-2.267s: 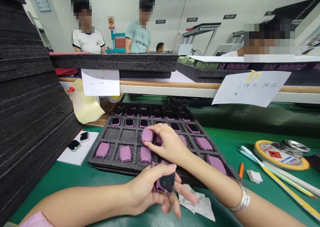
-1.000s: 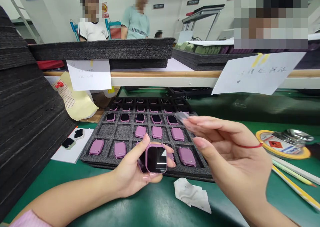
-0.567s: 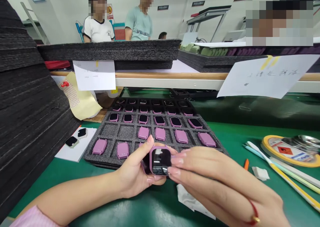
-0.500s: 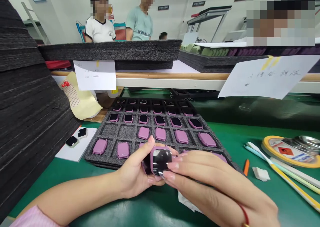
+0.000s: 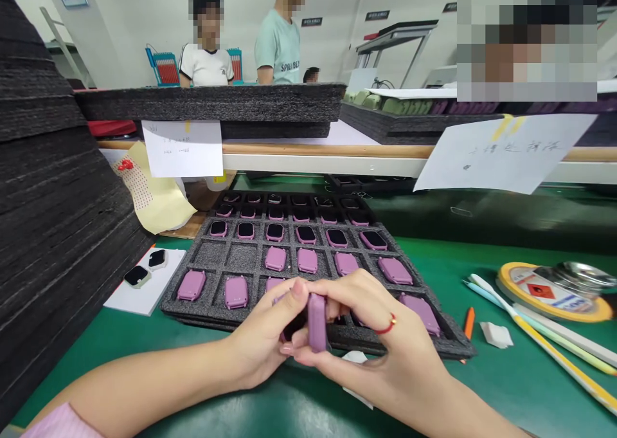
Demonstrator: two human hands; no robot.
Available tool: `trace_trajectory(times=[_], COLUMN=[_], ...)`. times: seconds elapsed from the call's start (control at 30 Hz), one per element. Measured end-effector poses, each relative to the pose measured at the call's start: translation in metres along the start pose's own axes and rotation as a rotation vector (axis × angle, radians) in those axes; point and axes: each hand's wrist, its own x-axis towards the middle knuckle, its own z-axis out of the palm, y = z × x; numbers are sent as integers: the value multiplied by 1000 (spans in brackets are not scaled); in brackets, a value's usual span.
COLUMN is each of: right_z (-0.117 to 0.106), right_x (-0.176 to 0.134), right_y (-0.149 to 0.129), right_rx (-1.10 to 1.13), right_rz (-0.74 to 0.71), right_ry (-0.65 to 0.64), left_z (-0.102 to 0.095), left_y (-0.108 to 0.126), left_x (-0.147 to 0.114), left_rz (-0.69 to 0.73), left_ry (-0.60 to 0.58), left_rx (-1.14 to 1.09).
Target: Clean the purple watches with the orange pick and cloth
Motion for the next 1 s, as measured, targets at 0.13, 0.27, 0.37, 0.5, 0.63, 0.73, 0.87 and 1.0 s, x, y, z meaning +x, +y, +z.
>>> trace_trajectory(times=[0.13, 0.27, 0.37, 0.5, 0.63, 0.73, 0.87, 1.0], right_z=[-3, -5, -7, -6, 14, 46, 91, 98], right_x=[1, 1, 4, 20, 49, 68, 79, 78], right_y=[5, 7, 8, 23, 45, 52, 52, 55], right_rx=[64, 20, -7, -36, -79, -112, -99, -13], right_rz=[24, 9, -34, 82, 307, 259, 234, 250], right_ry=[-14, -52, -66, 26, -18, -177, -292, -270], left_z=[-2, 0, 1, 4, 10, 13, 12, 7], left_y=[3, 7, 7, 3, -2, -3, -4, -6], left_x=[1, 1, 2, 1, -6, -13, -16, -10], left_rz=[-121, -147, -135, -102, -187, -332, -373, -283], left_ry=[62, 45, 54, 87, 109, 24, -98, -165], left_rx=[-88, -103, -141, -166, -72, 45, 215, 158])
